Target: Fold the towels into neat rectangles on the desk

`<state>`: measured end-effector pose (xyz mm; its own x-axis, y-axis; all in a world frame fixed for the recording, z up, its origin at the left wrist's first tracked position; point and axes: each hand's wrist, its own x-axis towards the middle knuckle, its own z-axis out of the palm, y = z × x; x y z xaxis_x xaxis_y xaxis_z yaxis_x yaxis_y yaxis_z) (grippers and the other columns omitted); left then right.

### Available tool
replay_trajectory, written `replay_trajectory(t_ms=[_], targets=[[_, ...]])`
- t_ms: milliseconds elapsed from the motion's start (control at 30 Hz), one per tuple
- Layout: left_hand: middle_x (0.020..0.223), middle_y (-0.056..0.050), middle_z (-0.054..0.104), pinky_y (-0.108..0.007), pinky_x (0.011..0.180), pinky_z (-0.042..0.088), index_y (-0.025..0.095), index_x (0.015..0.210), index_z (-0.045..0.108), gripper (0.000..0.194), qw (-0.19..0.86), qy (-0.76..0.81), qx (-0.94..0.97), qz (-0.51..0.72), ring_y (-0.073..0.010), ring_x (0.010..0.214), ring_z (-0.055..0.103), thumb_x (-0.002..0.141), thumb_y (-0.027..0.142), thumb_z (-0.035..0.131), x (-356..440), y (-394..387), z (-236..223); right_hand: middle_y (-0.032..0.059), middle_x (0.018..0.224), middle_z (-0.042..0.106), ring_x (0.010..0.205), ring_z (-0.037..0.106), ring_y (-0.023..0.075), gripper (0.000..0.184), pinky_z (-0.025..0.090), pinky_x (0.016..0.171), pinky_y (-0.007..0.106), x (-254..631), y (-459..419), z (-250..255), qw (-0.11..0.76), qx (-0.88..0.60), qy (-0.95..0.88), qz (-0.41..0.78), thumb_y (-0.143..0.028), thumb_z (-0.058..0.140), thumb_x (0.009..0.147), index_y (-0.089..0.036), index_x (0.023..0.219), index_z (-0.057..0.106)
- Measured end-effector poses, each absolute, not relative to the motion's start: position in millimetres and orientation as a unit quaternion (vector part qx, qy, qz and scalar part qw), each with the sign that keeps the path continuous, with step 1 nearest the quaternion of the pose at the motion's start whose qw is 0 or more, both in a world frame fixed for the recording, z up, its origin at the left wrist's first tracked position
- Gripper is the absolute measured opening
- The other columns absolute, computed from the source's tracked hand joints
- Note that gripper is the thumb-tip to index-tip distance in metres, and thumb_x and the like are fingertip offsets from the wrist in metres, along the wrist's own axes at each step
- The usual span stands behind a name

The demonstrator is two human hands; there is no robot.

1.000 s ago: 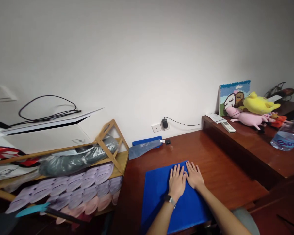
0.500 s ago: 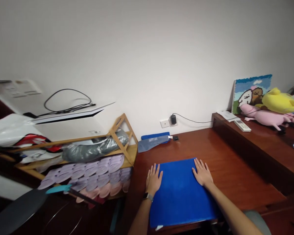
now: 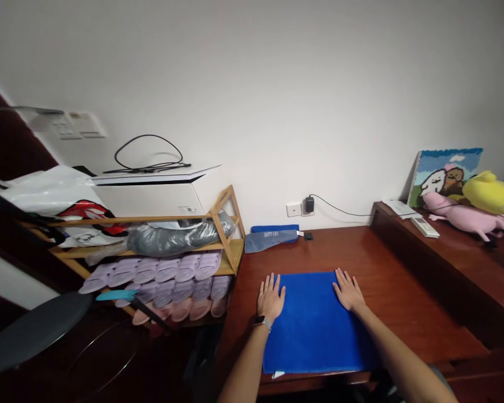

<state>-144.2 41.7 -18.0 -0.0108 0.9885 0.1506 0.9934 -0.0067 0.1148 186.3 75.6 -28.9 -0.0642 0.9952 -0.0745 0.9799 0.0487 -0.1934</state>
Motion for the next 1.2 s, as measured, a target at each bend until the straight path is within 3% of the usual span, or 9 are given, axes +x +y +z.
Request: replay_trajectory(t_ms=[233,500,600,800,967,1200], targets=[[0.168,-0.012,0.040,-0.049,0.132,0.017,0.015,0.162,0.039,0.065,0.045,-0.673,-0.734,-0.085,-0.0263,0.159,0.029,0.107,0.046,0.024,-127,43,-4,0.0028,0.175,0.019,0.162,0.013,0.0245,0.071,0.009,0.131,0.049,188,76,-38,0.066,-0.680,-0.725,0.092,-0.049,0.016,0.106,-0.016,0.169,0.018],[0.171,-0.009,0.032,-0.048,0.131,0.023,0.017,0.168,0.020,0.067,-0.042,-0.545,-0.828,-0.120,-0.0241,0.160,0.025,0.109,0.048,0.015,34,63,-17,0.0015,0.175,0.015,0.163,0.009,0.0244,0.069,0.008,0.131,0.048,190,77,-35,0.054,-0.668,-0.735,0.101,-0.044,0.018,0.105,-0.017,0.168,0.018],[0.171,-0.008,0.032,-0.048,0.131,0.022,0.017,0.168,0.019,0.068,-0.070,-0.534,-0.836,-0.108,-0.0237,0.160,0.024,0.109,0.050,0.014,55,64,-27,0.0008,0.175,0.014,0.163,0.008,0.0246,0.068,0.007,0.131,0.048,191,78,-36,0.049,-0.663,-0.740,0.098,-0.043,0.018,0.105,-0.017,0.168,0.019],[0.172,-0.008,0.031,-0.048,0.131,0.020,0.020,0.166,0.029,0.072,-0.034,-0.607,-0.788,-0.093,-0.0243,0.160,0.024,0.107,0.059,0.015,-44,64,-23,0.0021,0.175,0.017,0.163,0.009,0.0239,0.073,0.006,0.132,0.048,188,78,-35,0.075,-0.675,-0.726,0.108,-0.052,0.013,0.106,-0.016,0.169,0.016],[0.170,-0.012,0.035,-0.049,0.129,0.022,0.016,0.166,0.027,0.076,-0.003,-0.696,-0.713,-0.085,-0.0272,0.159,0.027,0.106,0.061,0.014,-140,62,-21,0.0025,0.175,0.018,0.163,0.011,0.0239,0.072,0.007,0.131,0.049,189,78,-39,0.071,-0.679,-0.724,0.100,-0.053,0.015,0.106,-0.018,0.169,0.016],[0.170,-0.011,0.034,-0.048,0.130,0.021,0.019,0.168,0.024,0.074,-0.009,-0.708,-0.698,-0.111,-0.0262,0.159,0.027,0.107,0.059,0.016,-148,60,-24,0.0021,0.175,0.015,0.163,0.010,0.0250,0.072,0.010,0.131,0.050,186,76,-22,0.027,-0.690,-0.714,0.116,-0.052,0.015,0.106,-0.017,0.169,0.015]])
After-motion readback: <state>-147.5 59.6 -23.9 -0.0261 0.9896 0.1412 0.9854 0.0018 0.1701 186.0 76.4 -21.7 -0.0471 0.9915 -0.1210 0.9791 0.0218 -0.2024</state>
